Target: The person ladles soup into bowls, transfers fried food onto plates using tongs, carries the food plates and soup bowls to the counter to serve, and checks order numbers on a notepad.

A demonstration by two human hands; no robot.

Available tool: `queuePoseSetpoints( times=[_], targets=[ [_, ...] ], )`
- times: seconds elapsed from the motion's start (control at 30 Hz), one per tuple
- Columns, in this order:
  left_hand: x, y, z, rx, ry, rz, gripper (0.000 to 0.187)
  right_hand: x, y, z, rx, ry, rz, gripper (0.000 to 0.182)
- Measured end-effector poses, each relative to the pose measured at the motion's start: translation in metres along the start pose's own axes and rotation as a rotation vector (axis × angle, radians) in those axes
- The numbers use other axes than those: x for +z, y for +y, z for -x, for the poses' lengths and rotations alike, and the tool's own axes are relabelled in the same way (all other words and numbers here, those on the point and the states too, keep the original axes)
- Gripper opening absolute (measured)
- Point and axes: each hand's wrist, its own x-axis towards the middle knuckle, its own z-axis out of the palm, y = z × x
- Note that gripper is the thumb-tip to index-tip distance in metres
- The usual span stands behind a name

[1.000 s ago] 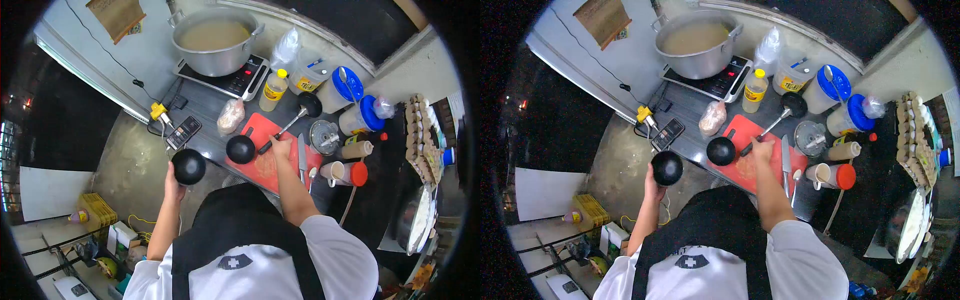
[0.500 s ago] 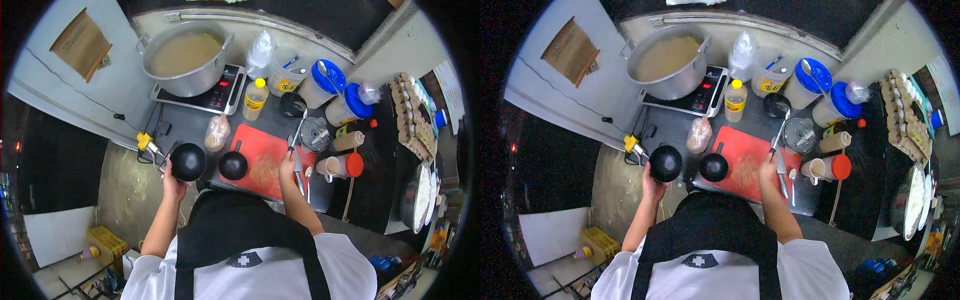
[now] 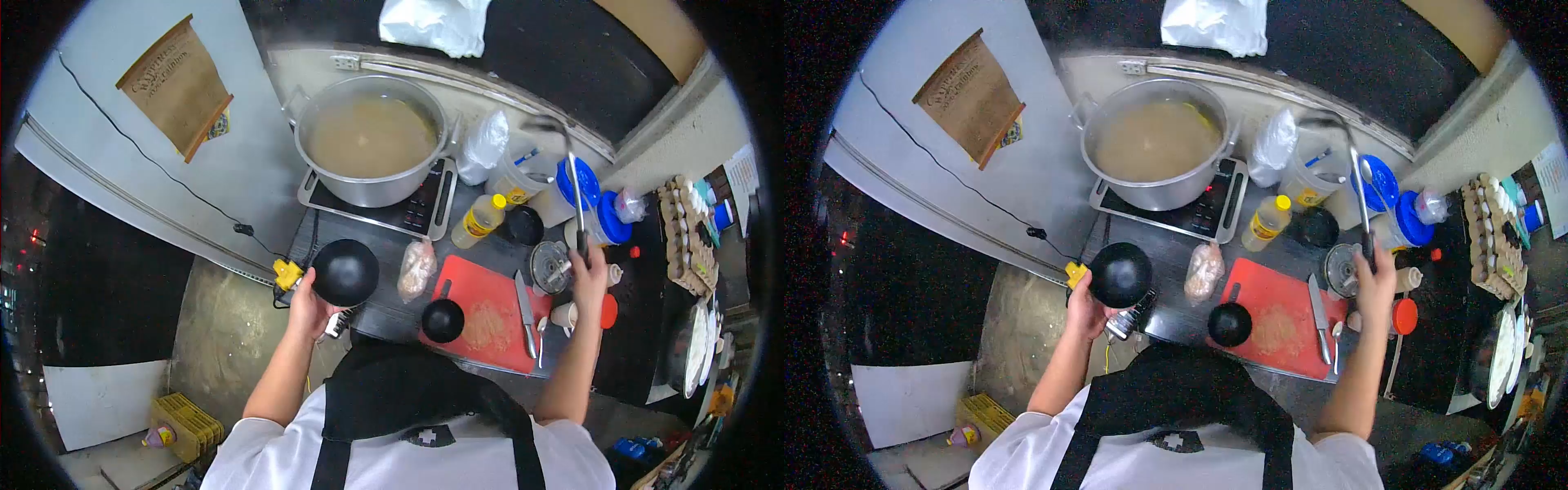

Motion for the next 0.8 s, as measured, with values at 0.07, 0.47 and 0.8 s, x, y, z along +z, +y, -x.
queuePoseSetpoints(
  times=[0.07,0.47,0.8],
  targets=[
    [-0.009,0.012,-0.005,0.032,-0.026,0.04,0.06,0.016,-0.054,-0.031,-0.307,-0.009,0.241,0.042],
    [-0.043,0.083,-0.024,0.092,-0.155,0.047,0.062,0.207,-0.199,-0.13,-0.566,-0.113,0.123,0.022],
    [-0.044,0.11,-0.029,0.194,-0.205,0.024,0.061,0.263,-0.207,-0.151,-0.632,-0.002,-0.154,0.023]
  ],
)
